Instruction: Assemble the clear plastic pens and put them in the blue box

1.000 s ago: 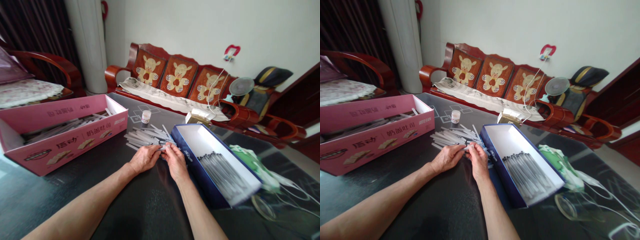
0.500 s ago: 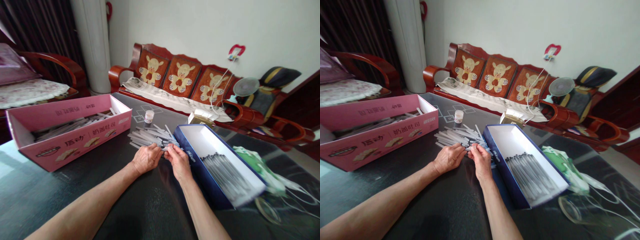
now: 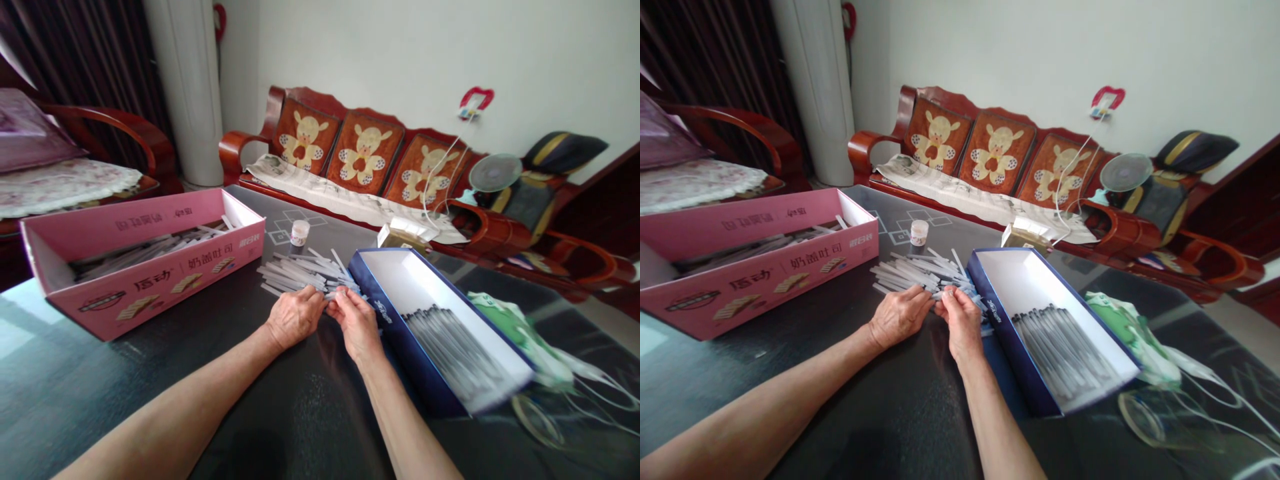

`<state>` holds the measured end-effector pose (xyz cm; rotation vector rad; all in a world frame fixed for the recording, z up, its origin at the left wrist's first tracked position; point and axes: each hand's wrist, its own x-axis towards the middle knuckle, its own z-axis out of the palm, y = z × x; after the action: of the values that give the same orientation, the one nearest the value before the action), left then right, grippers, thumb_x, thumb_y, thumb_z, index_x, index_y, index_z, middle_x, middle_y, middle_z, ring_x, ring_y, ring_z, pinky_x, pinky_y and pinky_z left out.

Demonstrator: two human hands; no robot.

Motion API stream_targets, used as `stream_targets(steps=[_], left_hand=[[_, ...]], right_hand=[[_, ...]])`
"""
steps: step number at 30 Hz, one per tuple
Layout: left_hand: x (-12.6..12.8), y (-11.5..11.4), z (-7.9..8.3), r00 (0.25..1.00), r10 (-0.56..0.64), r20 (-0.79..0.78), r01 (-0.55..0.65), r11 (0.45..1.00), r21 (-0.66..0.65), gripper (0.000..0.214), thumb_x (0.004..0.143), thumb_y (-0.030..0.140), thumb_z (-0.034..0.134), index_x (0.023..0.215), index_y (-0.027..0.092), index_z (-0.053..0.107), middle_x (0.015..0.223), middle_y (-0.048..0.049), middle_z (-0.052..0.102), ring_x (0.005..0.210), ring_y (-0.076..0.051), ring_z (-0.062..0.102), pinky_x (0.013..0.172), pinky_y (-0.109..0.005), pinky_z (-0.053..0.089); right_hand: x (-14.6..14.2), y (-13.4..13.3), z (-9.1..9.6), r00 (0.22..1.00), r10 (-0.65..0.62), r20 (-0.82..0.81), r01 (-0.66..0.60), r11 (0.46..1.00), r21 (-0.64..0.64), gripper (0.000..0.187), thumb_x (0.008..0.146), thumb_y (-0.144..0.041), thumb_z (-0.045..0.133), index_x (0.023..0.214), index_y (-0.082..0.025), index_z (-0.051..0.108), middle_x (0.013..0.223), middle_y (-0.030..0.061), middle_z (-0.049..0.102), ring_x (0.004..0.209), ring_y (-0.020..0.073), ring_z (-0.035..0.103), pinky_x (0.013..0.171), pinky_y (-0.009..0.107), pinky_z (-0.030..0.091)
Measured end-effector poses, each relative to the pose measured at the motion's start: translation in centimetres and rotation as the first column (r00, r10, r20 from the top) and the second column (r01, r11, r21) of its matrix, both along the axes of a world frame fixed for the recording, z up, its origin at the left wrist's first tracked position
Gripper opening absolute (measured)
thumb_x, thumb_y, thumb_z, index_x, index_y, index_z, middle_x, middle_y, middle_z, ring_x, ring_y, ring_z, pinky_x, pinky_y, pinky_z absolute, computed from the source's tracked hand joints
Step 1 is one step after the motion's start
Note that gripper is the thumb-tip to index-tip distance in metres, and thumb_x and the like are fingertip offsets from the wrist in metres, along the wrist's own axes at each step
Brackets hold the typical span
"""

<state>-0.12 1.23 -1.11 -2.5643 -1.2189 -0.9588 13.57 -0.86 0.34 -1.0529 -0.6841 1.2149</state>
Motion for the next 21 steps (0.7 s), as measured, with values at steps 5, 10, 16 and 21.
stream_targets(steps=[5, 10, 16, 21], left_hand=[[-0.2, 0.8, 0.1, 0.998, 0.046, 0.053, -0.051, 0.995, 0.088, 0.027, 0.094, 0.035, 0.044, 0.097, 0.018, 0.064, 0.077, -0.0048, 0.061, 0.071, -0.018, 0.056, 0.061, -0.028, 0.042], [-0.7, 1.8, -0.4, 0.982, 0.093, 0.167, -0.118, 0.981, 0.151, 0.022, 0.091, 0.026, 0.050, 0.107, 0.017, 0.063, 0.095, -0.0089, 0.063, 0.086, -0.022, 0.053, 0.079, -0.038, 0.045], [-0.7, 2.3, -1.1, 0.966, -0.097, 0.241, 0.061, 0.986, 0.153, 0.024, 0.088, 0.015, 0.048, 0.108, 0.016, 0.061, 0.102, -0.0106, 0.060, 0.097, -0.023, 0.051, 0.088, -0.038, 0.047], [-0.8, 1.6, -0.3, 0.954, -0.162, 0.254, 0.120, 0.978, 0.173, 0.040, 0.085, 0.020, 0.052, 0.125, 0.016, 0.051, 0.122, -0.0138, 0.054, 0.117, -0.027, 0.047, 0.100, -0.044, 0.041]], right_hand=[[-0.1, 0.3, -0.6, 0.992, -0.123, 0.034, 0.120, 0.988, 0.094, 0.030, 0.065, -0.035, 0.075, 0.086, -0.019, 0.062, 0.075, -0.0035, 0.063, 0.066, 0.0083, 0.059, 0.064, 0.021, 0.051], [1.0, 0.4, -0.6, 0.950, -0.208, 0.234, 0.172, 0.971, 0.165, 0.023, 0.073, -0.034, 0.065, 0.089, -0.020, 0.057, 0.077, -0.0025, 0.062, 0.068, 0.0114, 0.061, 0.068, 0.027, 0.052], [1.3, -0.9, 1.2, 0.242, -0.214, 0.946, -0.241, 0.931, 0.273, 0.017, 0.082, -0.020, 0.054, 0.095, -0.020, 0.066, 0.090, 0.0055, 0.061, 0.085, 0.0175, 0.059, 0.079, 0.028, 0.048], [1.8, -2.0, 3.9, -0.103, -0.219, 0.970, -0.263, 0.947, 0.186, 0.020, 0.087, -0.022, 0.052, 0.094, -0.020, 0.070, 0.088, 0.0067, 0.060, 0.086, 0.0183, 0.058, 0.082, 0.028, 0.046]])
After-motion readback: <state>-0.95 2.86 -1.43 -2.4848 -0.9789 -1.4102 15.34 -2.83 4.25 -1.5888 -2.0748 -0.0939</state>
